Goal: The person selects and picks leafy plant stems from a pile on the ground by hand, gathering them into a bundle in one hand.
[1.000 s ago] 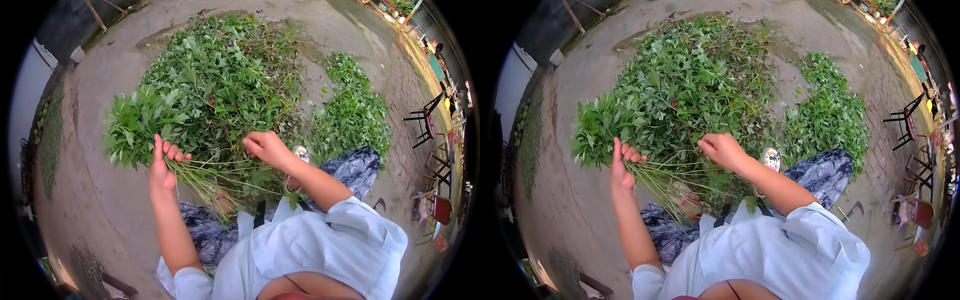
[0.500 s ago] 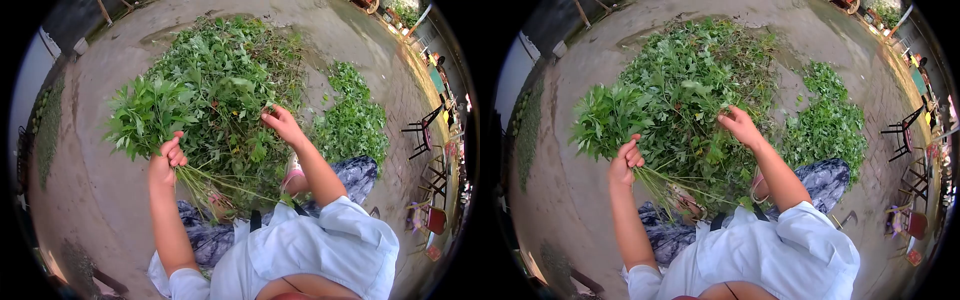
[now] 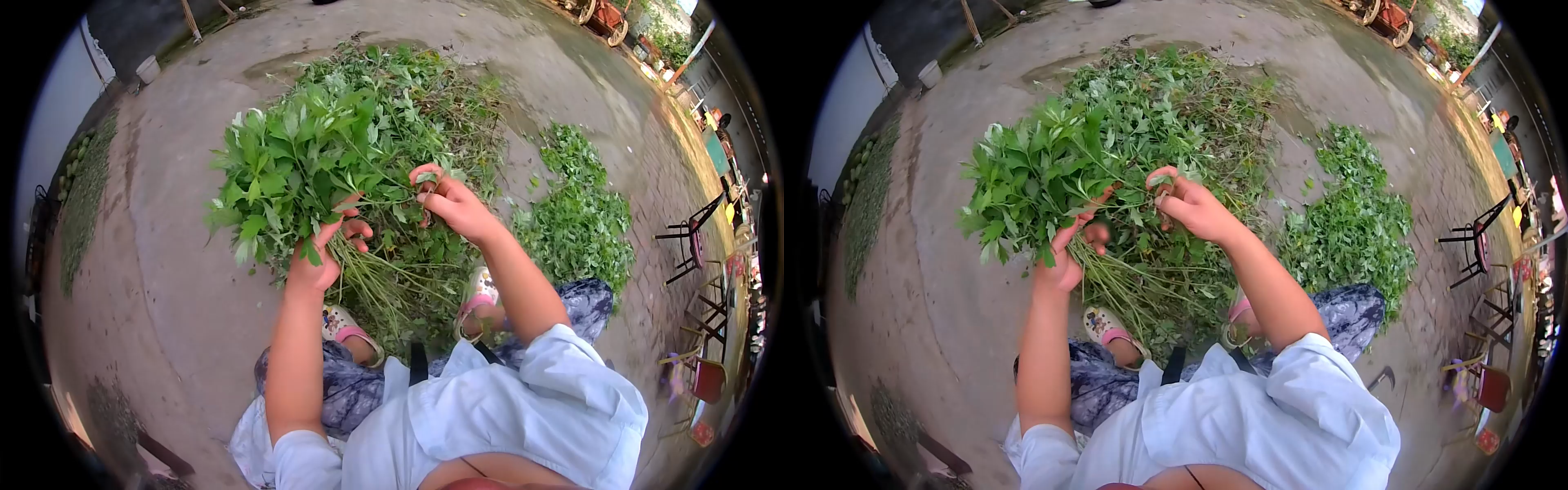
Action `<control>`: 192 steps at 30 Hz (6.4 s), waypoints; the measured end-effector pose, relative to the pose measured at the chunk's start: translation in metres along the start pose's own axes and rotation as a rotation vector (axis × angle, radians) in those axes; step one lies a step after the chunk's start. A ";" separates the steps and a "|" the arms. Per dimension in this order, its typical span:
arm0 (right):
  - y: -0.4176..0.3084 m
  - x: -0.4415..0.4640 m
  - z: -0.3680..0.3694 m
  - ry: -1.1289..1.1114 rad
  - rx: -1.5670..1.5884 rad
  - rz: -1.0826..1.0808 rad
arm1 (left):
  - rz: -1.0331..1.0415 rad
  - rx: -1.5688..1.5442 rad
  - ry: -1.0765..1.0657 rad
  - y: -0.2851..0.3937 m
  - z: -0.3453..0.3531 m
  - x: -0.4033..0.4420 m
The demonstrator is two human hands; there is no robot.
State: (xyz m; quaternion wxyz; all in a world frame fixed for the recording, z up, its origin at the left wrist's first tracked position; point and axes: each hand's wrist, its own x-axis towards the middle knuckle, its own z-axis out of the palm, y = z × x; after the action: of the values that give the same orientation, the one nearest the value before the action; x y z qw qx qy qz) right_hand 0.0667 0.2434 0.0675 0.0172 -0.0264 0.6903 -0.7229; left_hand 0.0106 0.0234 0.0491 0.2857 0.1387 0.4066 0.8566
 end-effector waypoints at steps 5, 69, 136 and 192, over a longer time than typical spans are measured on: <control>-0.009 0.003 0.018 -0.079 -0.319 -0.017 | 0.071 -0.048 -0.087 -0.001 0.001 0.004; -0.045 -0.039 0.148 -0.813 -0.270 -0.317 | -0.079 -0.323 0.294 -0.010 -0.053 -0.009; 0.107 0.038 -0.039 0.771 -0.628 -0.045 | -0.151 -0.179 0.354 0.004 -0.048 -0.013; 0.050 -0.144 -0.214 0.227 -2.571 0.617 | -0.103 -0.286 0.422 0.016 -0.043 -0.016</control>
State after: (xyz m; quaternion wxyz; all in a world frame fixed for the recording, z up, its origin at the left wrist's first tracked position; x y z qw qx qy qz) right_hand 0.1969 0.4637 0.0062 0.0849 0.1932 0.8536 0.4762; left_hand -0.0022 -0.0208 0.0341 0.2544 -0.1056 0.3383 0.8998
